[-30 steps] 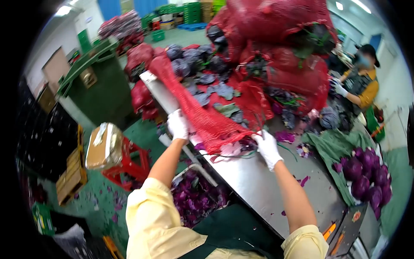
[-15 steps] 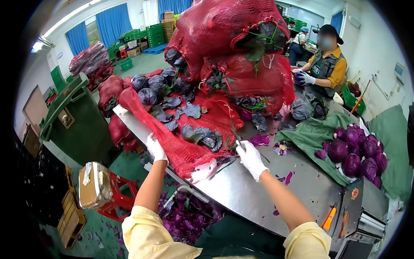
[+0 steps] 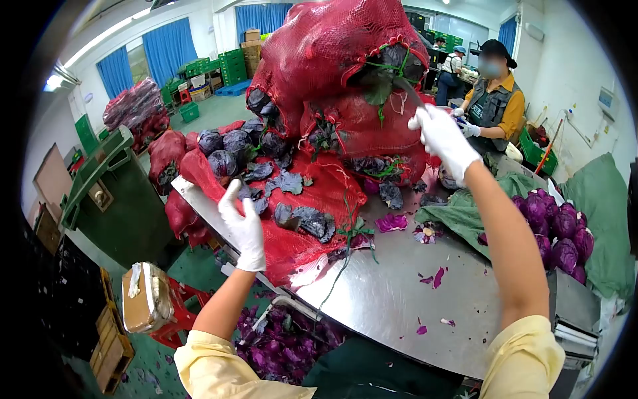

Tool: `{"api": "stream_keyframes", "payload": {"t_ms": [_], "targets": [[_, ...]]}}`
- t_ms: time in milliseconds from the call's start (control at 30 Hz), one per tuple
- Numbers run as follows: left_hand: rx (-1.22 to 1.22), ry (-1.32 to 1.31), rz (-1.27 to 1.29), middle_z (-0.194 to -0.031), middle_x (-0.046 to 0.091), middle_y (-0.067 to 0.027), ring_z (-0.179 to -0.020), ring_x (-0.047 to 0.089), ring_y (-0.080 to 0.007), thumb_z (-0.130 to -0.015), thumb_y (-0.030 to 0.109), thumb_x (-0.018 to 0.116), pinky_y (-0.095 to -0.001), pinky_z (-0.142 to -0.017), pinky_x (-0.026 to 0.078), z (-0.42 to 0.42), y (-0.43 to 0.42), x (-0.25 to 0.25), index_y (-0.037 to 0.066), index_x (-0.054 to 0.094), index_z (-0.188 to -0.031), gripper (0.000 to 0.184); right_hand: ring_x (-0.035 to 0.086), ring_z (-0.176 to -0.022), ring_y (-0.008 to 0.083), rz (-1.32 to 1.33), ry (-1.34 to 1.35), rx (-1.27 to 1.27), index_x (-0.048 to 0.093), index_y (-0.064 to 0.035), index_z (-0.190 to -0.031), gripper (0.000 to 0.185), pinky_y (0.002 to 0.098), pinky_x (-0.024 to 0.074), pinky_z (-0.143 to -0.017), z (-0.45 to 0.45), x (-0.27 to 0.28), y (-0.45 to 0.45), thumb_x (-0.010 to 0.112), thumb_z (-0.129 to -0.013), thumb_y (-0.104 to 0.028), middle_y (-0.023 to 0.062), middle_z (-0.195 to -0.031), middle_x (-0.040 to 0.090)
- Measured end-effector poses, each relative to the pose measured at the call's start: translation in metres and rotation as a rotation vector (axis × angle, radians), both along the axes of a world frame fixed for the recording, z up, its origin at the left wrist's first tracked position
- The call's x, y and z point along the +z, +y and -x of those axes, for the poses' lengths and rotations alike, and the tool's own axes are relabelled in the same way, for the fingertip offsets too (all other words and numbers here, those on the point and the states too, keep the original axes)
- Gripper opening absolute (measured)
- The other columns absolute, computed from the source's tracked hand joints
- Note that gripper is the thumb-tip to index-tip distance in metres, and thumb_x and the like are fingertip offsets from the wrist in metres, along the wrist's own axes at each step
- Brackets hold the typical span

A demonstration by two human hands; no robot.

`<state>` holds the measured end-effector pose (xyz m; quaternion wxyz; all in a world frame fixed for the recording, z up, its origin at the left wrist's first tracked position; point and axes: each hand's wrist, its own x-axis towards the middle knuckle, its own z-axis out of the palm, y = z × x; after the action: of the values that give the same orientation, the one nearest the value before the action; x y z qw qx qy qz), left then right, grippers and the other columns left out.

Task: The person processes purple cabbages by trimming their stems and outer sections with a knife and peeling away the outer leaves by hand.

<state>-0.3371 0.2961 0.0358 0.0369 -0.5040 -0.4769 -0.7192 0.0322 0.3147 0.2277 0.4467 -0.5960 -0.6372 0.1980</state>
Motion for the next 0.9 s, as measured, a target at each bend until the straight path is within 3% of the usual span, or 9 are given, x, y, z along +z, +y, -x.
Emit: {"api": "stream_keyframes", "payload": {"t_ms": [133, 267, 333, 467, 533, 600, 667, 733, 900], "targets": [[-0.13, 0.191, -0.052, -0.123, 0.062, -0.0141, -0.117, 0.058, -0.0291, -0.084, -0.009, 0.06, -0.0385, -0.104, 0.044, -0.045, -0.015, -0.013, 0.001, 0.06, -0.125, 0.042, 0.054, -0.047, 0.0175, -0.091, -0.105, -0.02, 0.063, -0.0044, -0.088, 0.034, 0.0353, 0.0465, -0.047, 0.01, 0.044, 0.031, 0.043, -0.099, -0.029, 0.0059, -0.065, 0.059], [-0.264, 0.321, 0.058, -0.122, 0.062, -0.0164, -0.116, 0.058, -0.0332, -0.08, -0.007, 0.064, -0.0423, -0.103, 0.045, -0.075, -0.038, -0.051, 0.004, 0.063, -0.124, 0.046, 0.054, -0.049, 0.0194, 0.237, -0.206, 0.039, 0.065, -0.0077, -0.077, 0.022, 0.0345, 0.0401, -0.044, 0.018, 0.054, 0.06, 0.053, -0.092, -0.019, 0.0066, -0.06, 0.056], [-0.272, 0.359, 0.119, -0.121, 0.062, -0.0172, -0.115, 0.059, -0.0341, -0.079, -0.005, 0.066, -0.0428, -0.102, 0.046, -0.08, -0.039, -0.079, 0.005, 0.063, -0.124, 0.047, 0.052, -0.053, 0.0138, 0.387, -0.47, 0.108, 0.066, -0.0048, -0.091, 0.029, 0.0302, 0.0446, -0.046, 0.027, 0.044, 0.068, 0.044, -0.096, -0.023, 0.0038, -0.072, 0.062], [-0.277, 0.424, 0.204, -0.125, 0.06, -0.0182, -0.115, 0.058, -0.0361, -0.081, 0.002, 0.07, -0.0434, -0.099, 0.048, -0.079, -0.038, -0.116, 0.007, 0.062, -0.129, 0.049, 0.053, -0.054, 0.016, 0.069, -0.897, 0.316, 0.067, -0.0046, -0.091, 0.029, 0.0331, 0.044, -0.047, 0.024, -0.005, 0.095, 0.047, -0.094, -0.025, 0.0044, -0.07, 0.057], [-0.257, 0.454, 0.245, -0.125, 0.058, -0.0201, -0.114, 0.057, -0.038, -0.081, 0.006, 0.072, -0.0447, -0.098, 0.048, -0.073, -0.042, -0.133, 0.008, 0.06, -0.132, 0.052, 0.054, -0.054, 0.0177, 0.205, -0.198, 0.182, 0.066, -0.0042, -0.084, 0.02, 0.0345, 0.0451, -0.049, 0.03, 0.017, 0.046, 0.055, -0.091, -0.019, 0.0059, -0.067, 0.057], [-0.297, 0.427, 0.373, -0.126, 0.057, -0.0232, -0.115, 0.057, -0.0398, -0.081, 0.009, 0.073, -0.0466, -0.098, 0.047, -0.072, -0.047, -0.144, 0.008, 0.059, -0.133, 0.054, 0.048, -0.051, 0.0148, 0.153, -0.147, 0.082, 0.065, -0.0072, -0.089, 0.033, 0.032, 0.0434, -0.048, 0.021, 0.033, 0.031, 0.043, -0.099, -0.03, 0.0021, -0.072, 0.055], [-0.279, 0.497, 0.38, -0.126, 0.056, -0.0257, -0.114, 0.057, -0.0411, -0.081, 0.013, 0.074, -0.0472, -0.097, 0.047, -0.075, -0.047, -0.143, 0.007, 0.058, -0.134, 0.055, 0.048, -0.05, 0.0135, 0.08, -0.128, 0.009, 0.065, -0.0073, -0.089, 0.033, 0.0312, 0.0427, -0.047, 0.013, 0.051, 0.026, 0.043, -0.098, -0.03, 0.0023, -0.072, 0.055], [-0.313, 0.523, 0.366, -0.126, 0.057, -0.0261, -0.114, 0.057, -0.0418, -0.082, 0.015, 0.075, -0.048, -0.097, 0.048, -0.077, -0.046, -0.141, 0.007, 0.058, -0.134, 0.055, 0.043, -0.045, 0.0121, 0.116, -0.206, -0.024, 0.064, -0.0047, -0.09, 0.033, 0.0299, 0.0398, -0.043, 0.008, 0.07, 0.038, 0.045, -0.098, -0.03, -0.0002, -0.064, 0.046], [-0.328, 0.521, 0.404, -0.127, 0.058, -0.0273, -0.116, 0.057, -0.0425, -0.082, 0.017, 0.076, -0.0479, -0.1, 0.047, -0.077, -0.047, -0.138, 0.005, 0.06, -0.132, 0.054, 0.048, -0.044, 0.0159, 0.244, -0.363, -0.04, 0.067, -0.0044, -0.09, 0.033, 0.0348, 0.042, -0.041, 0.02, 0.077, 0.07, 0.044, -0.098, -0.027, 0.002, -0.068, 0.055]]}}
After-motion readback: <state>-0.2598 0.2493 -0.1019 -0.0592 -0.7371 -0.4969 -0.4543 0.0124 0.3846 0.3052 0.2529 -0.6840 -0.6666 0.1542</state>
